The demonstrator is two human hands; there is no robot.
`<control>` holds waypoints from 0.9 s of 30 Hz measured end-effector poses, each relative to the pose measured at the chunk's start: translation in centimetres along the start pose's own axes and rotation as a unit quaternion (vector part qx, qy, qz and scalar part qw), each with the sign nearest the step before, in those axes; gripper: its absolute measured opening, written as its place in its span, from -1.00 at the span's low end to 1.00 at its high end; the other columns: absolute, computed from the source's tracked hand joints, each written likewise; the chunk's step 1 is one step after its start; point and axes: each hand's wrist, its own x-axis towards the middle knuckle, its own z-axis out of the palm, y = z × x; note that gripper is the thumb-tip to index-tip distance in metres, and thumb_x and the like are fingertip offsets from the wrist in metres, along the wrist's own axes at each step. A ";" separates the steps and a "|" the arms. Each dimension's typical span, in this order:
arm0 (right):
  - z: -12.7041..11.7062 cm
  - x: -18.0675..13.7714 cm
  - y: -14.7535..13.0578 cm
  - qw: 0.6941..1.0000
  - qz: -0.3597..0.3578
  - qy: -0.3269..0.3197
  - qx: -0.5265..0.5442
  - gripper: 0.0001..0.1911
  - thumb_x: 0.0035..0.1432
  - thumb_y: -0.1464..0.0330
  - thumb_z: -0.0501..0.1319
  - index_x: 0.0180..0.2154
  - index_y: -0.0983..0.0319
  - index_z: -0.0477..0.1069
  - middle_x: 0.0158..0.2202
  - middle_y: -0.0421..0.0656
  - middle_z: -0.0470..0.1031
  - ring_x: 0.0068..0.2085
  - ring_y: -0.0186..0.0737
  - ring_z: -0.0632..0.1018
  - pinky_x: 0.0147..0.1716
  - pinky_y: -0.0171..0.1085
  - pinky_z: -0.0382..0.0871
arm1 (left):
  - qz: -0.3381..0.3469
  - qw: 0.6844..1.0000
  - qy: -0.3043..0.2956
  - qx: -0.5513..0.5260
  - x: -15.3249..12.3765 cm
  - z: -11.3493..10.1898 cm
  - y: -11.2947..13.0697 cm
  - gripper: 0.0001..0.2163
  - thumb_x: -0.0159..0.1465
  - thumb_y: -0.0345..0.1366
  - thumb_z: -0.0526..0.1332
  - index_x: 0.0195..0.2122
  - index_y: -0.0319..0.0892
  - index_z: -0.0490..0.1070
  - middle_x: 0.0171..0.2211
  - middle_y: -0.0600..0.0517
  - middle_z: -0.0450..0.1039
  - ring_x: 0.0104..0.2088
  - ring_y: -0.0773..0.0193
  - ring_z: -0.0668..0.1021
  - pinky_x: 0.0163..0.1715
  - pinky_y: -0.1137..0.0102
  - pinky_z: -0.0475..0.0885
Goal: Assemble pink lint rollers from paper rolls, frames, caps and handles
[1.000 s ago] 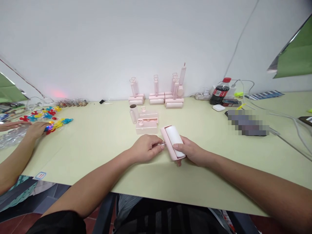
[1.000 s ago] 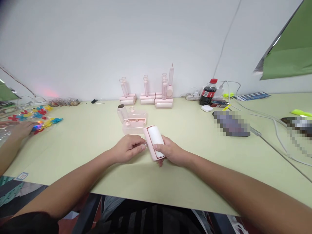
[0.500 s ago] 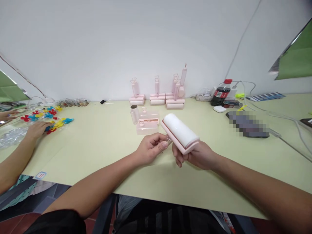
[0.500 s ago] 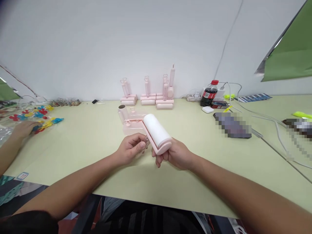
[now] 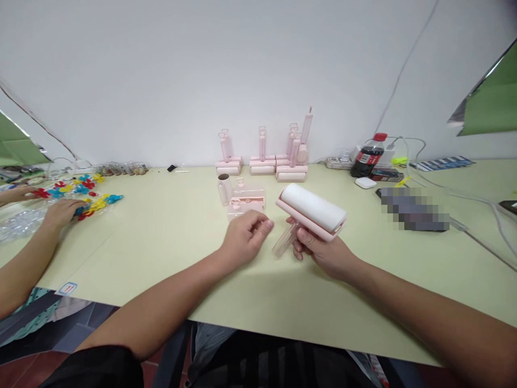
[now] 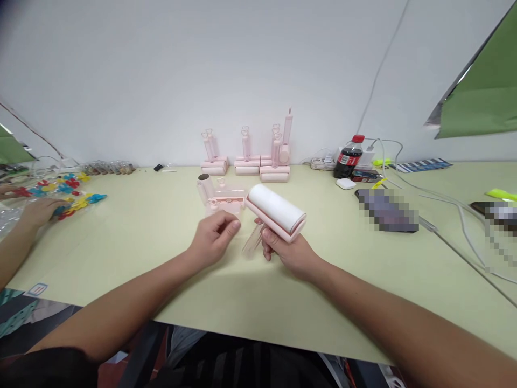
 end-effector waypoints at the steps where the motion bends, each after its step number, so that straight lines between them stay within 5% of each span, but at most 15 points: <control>1: -0.1 0.0 -0.1 1.000 -0.008 0.008 -0.001 -0.55 0.17 0.04 0.25 -0.04 0.18 0.33 -0.52 -0.28 0.33 -0.52 -0.30 0.42 -0.52 -0.27 0.36 | 0.005 0.996 0.039 0.076 0.5 -0.8 -0.6 -0.72 0.33 -0.10 0.09 -0.18 -0.20 0.43 -0.38 -0.01 0.44 -0.38 0.25 0.47 -0.35 0.35 0.35; 3: -0.3 0.1 -0.5 1.000 -0.013 0.011 0.003 -0.59 0.20 0.03 0.22 -0.08 0.17 0.30 -0.40 -0.21 0.44 -0.56 -0.34 0.43 -0.56 -0.27 0.36 | -0.023 0.979 0.069 0.191 1.5 -2.3 -1.8 -0.64 0.32 -0.14 0.11 0.07 -0.18 0.35 -0.19 -0.08 0.45 -0.25 0.18 0.50 -0.27 0.32 0.37; 6: -0.3 0.1 -1.0 1.000 0.002 0.015 0.020 -0.60 0.22 -0.01 0.16 -0.11 0.13 0.20 -0.16 -0.14 0.51 -0.64 -0.42 0.41 -0.68 -0.30 0.33 | -0.082 0.960 0.025 0.268 2.7 -3.8 -3.6 -0.46 0.30 -0.03 0.13 0.27 -0.07 0.15 -0.11 -0.08 0.42 -0.17 0.10 0.51 -0.30 0.30 0.37; 11: 0.1 0.2 -1.2 0.999 0.007 0.018 0.046 -0.57 0.16 0.01 0.24 -0.13 0.11 0.17 -0.20 -0.20 0.50 -0.61 -0.38 0.48 -0.66 -0.27 0.45 | -0.094 0.960 -0.029 0.261 3.6 -3.9 -4.6 -0.70 0.32 -0.12 0.11 0.01 -0.09 0.40 -0.24 -0.03 0.46 -0.27 0.15 0.51 -0.34 0.34 0.32; 13: 0.1 0.2 -1.1 0.999 -0.006 0.010 0.043 -0.60 0.13 0.10 0.31 -0.15 0.13 0.22 -0.21 -0.21 0.49 -0.59 -0.38 0.48 -0.65 -0.27 0.47 | -0.095 0.975 -0.011 0.202 3.3 -3.4 -4.1 -0.82 0.32 -0.19 0.09 -0.23 -0.14 0.42 -0.35 0.00 0.45 -0.35 0.21 0.47 -0.38 0.36 0.29; 16: -0.3 0.3 -0.5 0.999 -0.031 -0.006 0.032 -0.70 0.10 0.23 0.36 -0.23 0.18 0.31 -0.25 -0.21 0.49 -0.59 -0.40 0.48 -0.64 -0.30 0.46 | -0.118 0.992 -0.033 -0.030 2.1 -2.3 -2.6 -0.81 0.31 -0.16 0.11 -0.37 -0.16 0.31 -0.47 0.08 0.37 -0.49 0.35 0.38 -0.47 0.43 0.25; 20: -0.6 0.1 0.0 0.996 -0.075 -0.003 0.037 -0.82 0.14 0.29 0.34 -0.30 0.20 0.37 -0.28 -0.22 0.49 -0.61 -0.41 0.49 -0.66 -0.34 0.42 | -0.169 0.922 -0.163 -0.308 0.6 -0.6 -0.9 -0.72 0.23 -0.07 0.24 -0.27 -0.14 0.21 -0.55 0.19 0.29 -0.62 0.47 0.30 -0.58 0.51 0.17; 27: 0.0 -0.4 -0.7 0.990 -0.132 0.014 0.049 -0.85 0.17 0.26 0.31 -0.26 0.18 0.44 -0.31 -0.22 0.52 -0.57 -0.35 0.55 -0.56 -0.31 0.46 | -0.201 0.864 -0.222 -0.405 0.2 0.2 -0.2 -0.58 0.12 -0.05 0.37 -0.16 -0.21 0.32 -0.41 0.06 0.46 -0.56 0.42 0.48 -0.54 0.47 0.34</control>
